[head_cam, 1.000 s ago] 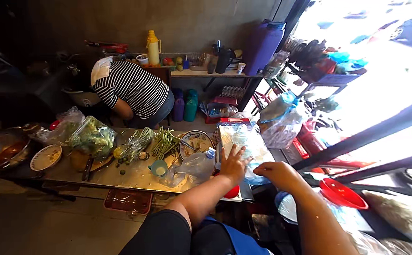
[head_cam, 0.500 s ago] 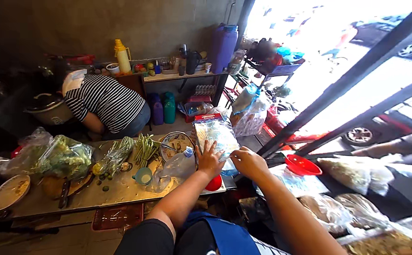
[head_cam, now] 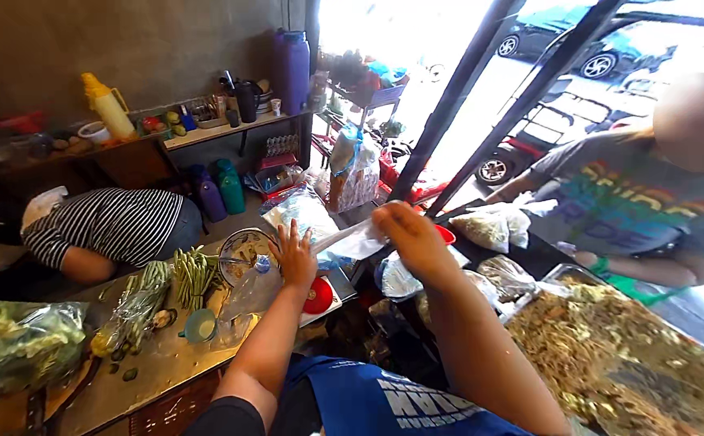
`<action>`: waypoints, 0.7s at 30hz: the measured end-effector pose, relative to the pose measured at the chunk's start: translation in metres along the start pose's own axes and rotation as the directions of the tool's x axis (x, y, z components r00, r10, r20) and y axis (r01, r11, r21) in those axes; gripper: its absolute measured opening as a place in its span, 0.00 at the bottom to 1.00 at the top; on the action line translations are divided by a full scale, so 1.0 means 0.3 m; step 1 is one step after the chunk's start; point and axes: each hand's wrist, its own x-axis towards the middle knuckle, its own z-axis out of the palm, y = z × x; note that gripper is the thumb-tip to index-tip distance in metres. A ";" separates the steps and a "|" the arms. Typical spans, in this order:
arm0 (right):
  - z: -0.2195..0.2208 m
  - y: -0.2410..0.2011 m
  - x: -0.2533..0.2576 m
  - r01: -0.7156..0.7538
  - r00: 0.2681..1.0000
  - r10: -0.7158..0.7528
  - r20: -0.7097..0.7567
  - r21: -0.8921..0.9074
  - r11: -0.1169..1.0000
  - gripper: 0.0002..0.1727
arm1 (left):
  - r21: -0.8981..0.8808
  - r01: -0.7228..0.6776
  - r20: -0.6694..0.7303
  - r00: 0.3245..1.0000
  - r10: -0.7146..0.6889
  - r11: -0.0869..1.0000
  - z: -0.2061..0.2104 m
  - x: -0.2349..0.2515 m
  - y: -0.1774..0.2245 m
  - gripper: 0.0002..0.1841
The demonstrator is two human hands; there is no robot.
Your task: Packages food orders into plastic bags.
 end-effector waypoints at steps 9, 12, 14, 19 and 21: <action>-0.226 0.025 -0.081 -0.012 0.786 0.326 -0.525 0.513 0.858 0.17 | -0.142 0.111 0.406 0.913 -0.045 0.984 -0.128 -0.058 0.044 0.57; -0.242 0.089 -0.119 -0.062 0.790 0.356 -0.500 0.513 0.856 0.18 | -0.537 0.072 0.356 0.922 0.149 0.840 -0.303 -0.081 0.049 0.52; -0.245 0.127 -0.142 -0.109 0.757 0.423 -0.498 0.542 0.833 0.18 | -0.863 0.205 0.283 0.953 0.107 0.462 -0.393 -0.101 0.031 0.36; -0.233 0.179 -0.190 -0.184 0.730 0.543 -0.416 0.644 0.742 0.19 | -0.929 0.366 0.342 0.909 -0.239 0.062 -0.555 -0.078 0.054 0.27; -0.233 0.192 -0.203 -0.234 0.717 0.578 -0.390 0.647 0.726 0.21 | -0.976 0.044 0.015 0.991 -0.136 0.211 -0.610 -0.079 0.047 0.27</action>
